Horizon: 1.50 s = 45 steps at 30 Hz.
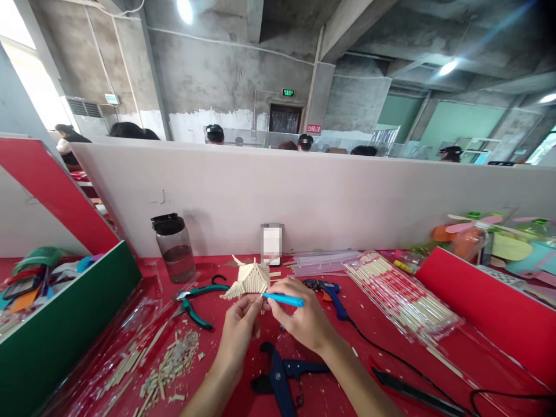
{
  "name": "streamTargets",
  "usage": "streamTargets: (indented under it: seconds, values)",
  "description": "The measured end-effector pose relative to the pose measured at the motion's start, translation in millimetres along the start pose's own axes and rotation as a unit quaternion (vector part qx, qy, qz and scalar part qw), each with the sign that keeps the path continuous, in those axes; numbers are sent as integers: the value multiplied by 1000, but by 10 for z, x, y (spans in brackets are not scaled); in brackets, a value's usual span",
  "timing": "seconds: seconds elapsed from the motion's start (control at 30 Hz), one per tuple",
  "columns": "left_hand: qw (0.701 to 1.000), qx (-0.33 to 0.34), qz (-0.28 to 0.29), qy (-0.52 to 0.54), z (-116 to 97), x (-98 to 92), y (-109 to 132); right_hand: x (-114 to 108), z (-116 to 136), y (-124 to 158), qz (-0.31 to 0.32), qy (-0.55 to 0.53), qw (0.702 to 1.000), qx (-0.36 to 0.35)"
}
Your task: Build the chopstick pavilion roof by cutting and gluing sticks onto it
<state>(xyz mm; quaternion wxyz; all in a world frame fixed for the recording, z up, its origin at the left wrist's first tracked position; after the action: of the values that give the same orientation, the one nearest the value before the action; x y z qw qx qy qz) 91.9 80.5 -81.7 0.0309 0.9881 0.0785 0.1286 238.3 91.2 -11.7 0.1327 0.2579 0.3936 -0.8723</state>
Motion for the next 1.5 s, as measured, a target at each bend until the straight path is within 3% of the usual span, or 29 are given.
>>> streamTargets:
  seconds: [0.5, 0.77, 0.87, 1.0, 1.2, 1.33, 1.5]
  values:
    - [1000, 6, 0, -11, -39, 9, 8, -37, -2, -8, -24, -4, 1000, -1]
    - [1000, -3, -11, -12, -60, 18, 41, -426, -32, -49, -111, 17, 994, -6]
    - [1000, -2, -6, -9, -55, 20, 42, -510, -125, -1, -49, 68, 996, 7]
    - [1000, -3, -8, -16, -56, 17, 33, -429, -272, 237, 119, 169, 978, 36]
    - [1000, -4, -10, -6, -71, 20, 37, -330, -462, 653, 193, 231, 952, 61]
    - [1000, -9, -8, -9, -71, 22, 66, -359, -505, 729, 172, 225, 956, 82]
    - [1000, -6, 3, -11, -57, 27, 176, -319, -243, 643, 53, 64, 985, 151]
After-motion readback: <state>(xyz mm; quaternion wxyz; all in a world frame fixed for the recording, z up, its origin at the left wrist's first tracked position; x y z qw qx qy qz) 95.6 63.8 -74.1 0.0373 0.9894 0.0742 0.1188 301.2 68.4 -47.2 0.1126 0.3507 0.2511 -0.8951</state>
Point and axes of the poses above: each hand's wrist, its own y-axis away from the middle knuckle, its own x-axis out of the palm, z = x × y, the point moved 4 cm from there along -y, towards the middle knuckle, and after that the axes turned 2 degrees about -x, right-handed, at the moved point
